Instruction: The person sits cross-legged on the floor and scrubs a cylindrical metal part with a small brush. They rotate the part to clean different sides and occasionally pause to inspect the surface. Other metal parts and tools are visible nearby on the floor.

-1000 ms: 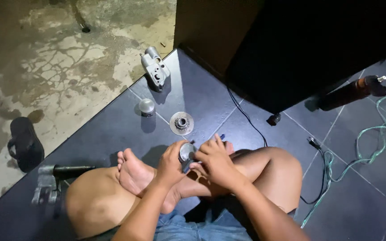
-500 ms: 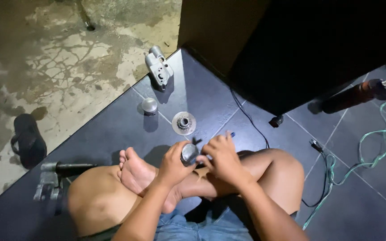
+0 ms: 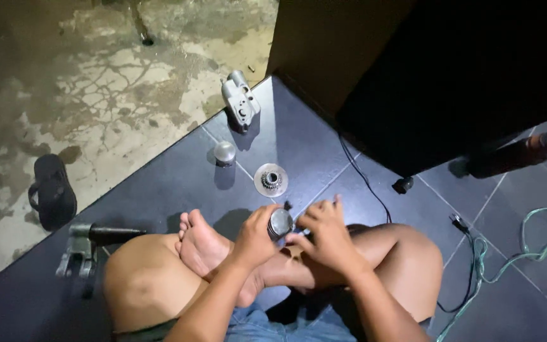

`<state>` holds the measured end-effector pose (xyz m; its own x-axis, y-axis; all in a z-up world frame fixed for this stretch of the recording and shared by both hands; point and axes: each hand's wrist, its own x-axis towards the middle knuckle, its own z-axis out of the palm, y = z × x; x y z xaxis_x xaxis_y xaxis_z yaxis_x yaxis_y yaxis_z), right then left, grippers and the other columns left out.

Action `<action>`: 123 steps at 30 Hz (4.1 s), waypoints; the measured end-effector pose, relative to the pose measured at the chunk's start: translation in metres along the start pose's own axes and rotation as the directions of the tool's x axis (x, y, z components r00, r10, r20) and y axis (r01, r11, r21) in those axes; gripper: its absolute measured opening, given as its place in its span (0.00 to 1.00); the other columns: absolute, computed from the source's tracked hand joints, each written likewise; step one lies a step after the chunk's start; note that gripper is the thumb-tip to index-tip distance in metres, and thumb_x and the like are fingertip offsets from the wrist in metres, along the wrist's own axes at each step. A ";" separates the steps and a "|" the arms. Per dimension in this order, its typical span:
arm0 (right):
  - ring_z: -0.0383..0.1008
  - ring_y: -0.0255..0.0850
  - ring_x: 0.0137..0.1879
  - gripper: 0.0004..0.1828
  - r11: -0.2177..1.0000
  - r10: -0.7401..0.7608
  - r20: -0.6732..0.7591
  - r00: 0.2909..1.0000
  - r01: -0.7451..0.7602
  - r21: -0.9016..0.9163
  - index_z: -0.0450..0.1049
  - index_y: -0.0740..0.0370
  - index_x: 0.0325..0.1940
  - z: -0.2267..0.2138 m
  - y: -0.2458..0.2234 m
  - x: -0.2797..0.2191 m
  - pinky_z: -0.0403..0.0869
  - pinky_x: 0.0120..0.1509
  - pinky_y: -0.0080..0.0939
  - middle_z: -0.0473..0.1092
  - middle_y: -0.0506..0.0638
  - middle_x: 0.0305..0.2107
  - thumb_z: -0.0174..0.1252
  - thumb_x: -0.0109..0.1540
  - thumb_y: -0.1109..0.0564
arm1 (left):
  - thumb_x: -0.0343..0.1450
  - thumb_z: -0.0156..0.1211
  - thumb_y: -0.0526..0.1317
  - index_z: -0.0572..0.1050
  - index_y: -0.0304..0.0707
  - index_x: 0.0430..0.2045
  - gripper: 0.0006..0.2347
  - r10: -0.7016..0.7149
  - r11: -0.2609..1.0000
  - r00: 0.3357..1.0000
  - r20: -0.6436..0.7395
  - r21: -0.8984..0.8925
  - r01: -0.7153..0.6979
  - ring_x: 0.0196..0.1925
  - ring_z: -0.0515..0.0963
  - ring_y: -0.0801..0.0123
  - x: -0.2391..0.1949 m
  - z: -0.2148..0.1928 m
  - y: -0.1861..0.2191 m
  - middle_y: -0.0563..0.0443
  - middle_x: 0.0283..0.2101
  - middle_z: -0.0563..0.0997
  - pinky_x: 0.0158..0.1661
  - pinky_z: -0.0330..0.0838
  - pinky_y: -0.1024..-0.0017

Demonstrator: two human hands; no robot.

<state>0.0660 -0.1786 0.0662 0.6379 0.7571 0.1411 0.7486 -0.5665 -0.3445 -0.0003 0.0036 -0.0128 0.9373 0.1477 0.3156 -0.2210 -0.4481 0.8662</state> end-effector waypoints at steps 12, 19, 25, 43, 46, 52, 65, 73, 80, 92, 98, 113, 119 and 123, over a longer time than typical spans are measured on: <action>0.66 0.55 0.53 0.20 0.996 0.055 -0.106 0.993 -0.062 -0.068 0.79 0.59 0.38 0.003 0.006 0.001 0.49 0.70 0.80 0.71 0.53 0.38 0.67 0.55 0.41 | 0.57 0.76 0.40 0.73 0.36 0.49 0.26 -0.056 0.998 0.998 0.017 -0.009 0.057 0.52 0.80 0.40 0.004 -0.003 0.008 0.36 0.48 0.81 0.49 0.75 0.55; 0.67 0.55 0.50 0.22 0.999 0.036 -0.042 0.998 -0.036 0.014 0.78 0.60 0.35 0.007 0.008 0.004 0.51 0.70 0.78 0.69 0.54 0.34 0.69 0.53 0.39 | 0.58 0.74 0.38 0.72 0.36 0.51 0.26 -0.065 0.997 0.998 0.014 -0.037 0.065 0.54 0.80 0.41 0.000 -0.003 0.004 0.36 0.50 0.80 0.51 0.75 0.56; 0.66 0.56 0.50 0.23 0.999 -0.011 -0.072 0.997 0.014 0.038 0.77 0.61 0.34 0.007 0.010 -0.001 0.49 0.70 0.79 0.69 0.54 0.34 0.69 0.53 0.39 | 0.57 0.79 0.40 0.71 0.33 0.50 0.29 -0.028 0.995 1.000 0.005 -0.099 0.028 0.53 0.80 0.41 0.005 -0.006 0.010 0.35 0.49 0.80 0.50 0.75 0.56; 0.66 0.57 0.50 0.23 0.999 0.044 -0.150 0.988 -0.045 -0.003 0.78 0.62 0.31 0.017 0.019 0.000 0.50 0.69 0.80 0.69 0.54 0.34 0.70 0.51 0.39 | 0.55 0.76 0.37 0.73 0.35 0.48 0.27 -0.136 0.988 0.989 0.050 -0.061 0.139 0.53 0.81 0.43 0.006 -0.006 0.010 0.37 0.49 0.81 0.49 0.76 0.58; 0.65 0.56 0.50 0.22 0.998 0.060 -0.172 0.983 -0.065 -0.025 0.78 0.61 0.32 0.016 0.017 0.000 0.51 0.69 0.79 0.69 0.53 0.34 0.70 0.52 0.39 | 0.57 0.75 0.37 0.72 0.35 0.49 0.26 -0.146 0.983 0.988 0.045 -0.110 0.150 0.53 0.82 0.45 0.003 -0.003 0.006 0.37 0.50 0.81 0.51 0.76 0.59; 0.66 0.56 0.49 0.22 0.998 0.054 -0.130 0.990 -0.050 0.038 0.78 0.61 0.29 0.011 0.019 0.006 0.49 0.69 0.77 0.70 0.52 0.31 0.69 0.52 0.39 | 0.55 0.76 0.37 0.73 0.36 0.49 0.27 -0.132 0.988 0.991 0.035 -0.079 0.134 0.53 0.81 0.43 0.005 -0.006 0.010 0.37 0.50 0.81 0.49 0.75 0.58; 0.69 0.54 0.46 0.23 0.999 0.025 -0.130 0.991 -0.021 0.033 0.77 0.61 0.26 0.008 0.022 0.004 0.54 0.72 0.72 0.70 0.53 0.28 0.71 0.52 0.39 | 0.56 0.76 0.37 0.74 0.36 0.47 0.26 -0.160 0.986 0.986 0.038 -0.044 0.162 0.49 0.83 0.44 0.009 -0.003 0.013 0.37 0.44 0.83 0.46 0.77 0.58; 0.68 0.54 0.45 0.23 0.999 -0.002 -0.156 0.988 0.008 0.043 0.77 0.62 0.28 0.007 0.017 0.003 0.53 0.71 0.75 0.69 0.53 0.29 0.71 0.51 0.39 | 0.56 0.78 0.39 0.73 0.34 0.48 0.27 -0.093 0.994 0.995 0.044 -0.049 0.095 0.50 0.82 0.45 0.008 -0.005 0.012 0.37 0.46 0.82 0.47 0.77 0.58; 0.68 0.54 0.45 0.23 1.000 0.029 -0.121 0.992 -0.028 0.005 0.77 0.62 0.28 0.012 0.021 0.000 0.53 0.70 0.74 0.69 0.54 0.29 0.71 0.51 0.39 | 0.56 0.77 0.38 0.74 0.35 0.48 0.26 -0.126 0.988 0.991 0.041 -0.083 0.129 0.51 0.82 0.45 0.009 -0.007 0.017 0.38 0.47 0.82 0.48 0.77 0.59; 0.67 0.53 0.46 0.23 1.000 0.001 -0.139 0.990 0.001 0.012 0.77 0.63 0.30 0.005 0.014 0.002 0.51 0.73 0.75 0.69 0.53 0.30 0.70 0.53 0.40 | 0.56 0.77 0.38 0.73 0.35 0.48 0.26 -0.149 0.983 0.988 0.039 -0.098 0.152 0.51 0.83 0.45 0.007 -0.005 0.011 0.37 0.47 0.82 0.48 0.77 0.59; 0.66 0.54 0.46 0.23 1.000 -0.025 -0.127 0.992 0.023 -0.019 0.76 0.62 0.29 0.005 0.016 0.003 0.52 0.72 0.76 0.68 0.54 0.30 0.70 0.53 0.39 | 0.56 0.77 0.39 0.73 0.35 0.48 0.27 -0.108 0.992 0.993 0.041 -0.068 0.110 0.50 0.82 0.44 0.008 -0.002 0.011 0.37 0.47 0.82 0.47 0.77 0.58; 0.68 0.55 0.46 0.23 0.998 0.034 -0.128 0.991 -0.040 -0.044 0.78 0.63 0.30 0.008 0.021 0.003 0.51 0.73 0.76 0.69 0.54 0.29 0.70 0.51 0.40 | 0.57 0.78 0.41 0.73 0.35 0.48 0.27 -0.134 0.984 0.990 0.039 -0.116 0.138 0.51 0.83 0.44 0.007 -0.008 0.014 0.37 0.47 0.82 0.47 0.77 0.58; 0.68 0.54 0.46 0.23 0.997 0.059 -0.130 0.990 -0.066 -0.050 0.79 0.62 0.30 0.012 0.024 -0.001 0.52 0.73 0.75 0.70 0.53 0.30 0.69 0.52 0.39 | 0.56 0.78 0.40 0.73 0.35 0.48 0.27 -0.132 0.988 0.990 0.049 -0.074 0.135 0.52 0.82 0.43 0.007 -0.005 0.009 0.37 0.47 0.82 0.48 0.76 0.57; 0.68 0.54 0.46 0.23 0.997 0.070 -0.123 0.990 -0.073 -0.025 0.79 0.62 0.32 0.012 0.028 0.002 0.54 0.72 0.71 0.71 0.53 0.30 0.69 0.53 0.39 | 0.57 0.77 0.39 0.73 0.34 0.50 0.27 -0.090 0.989 0.996 0.029 -0.112 0.093 0.52 0.82 0.43 0.002 -0.005 0.003 0.37 0.49 0.82 0.50 0.77 0.58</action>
<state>0.0859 -0.1887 0.0462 0.7059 0.6700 0.2298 0.7041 -0.6283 -0.3309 -0.0002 0.0066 -0.0075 0.9607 0.1621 0.2252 -0.1621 -0.3310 0.9296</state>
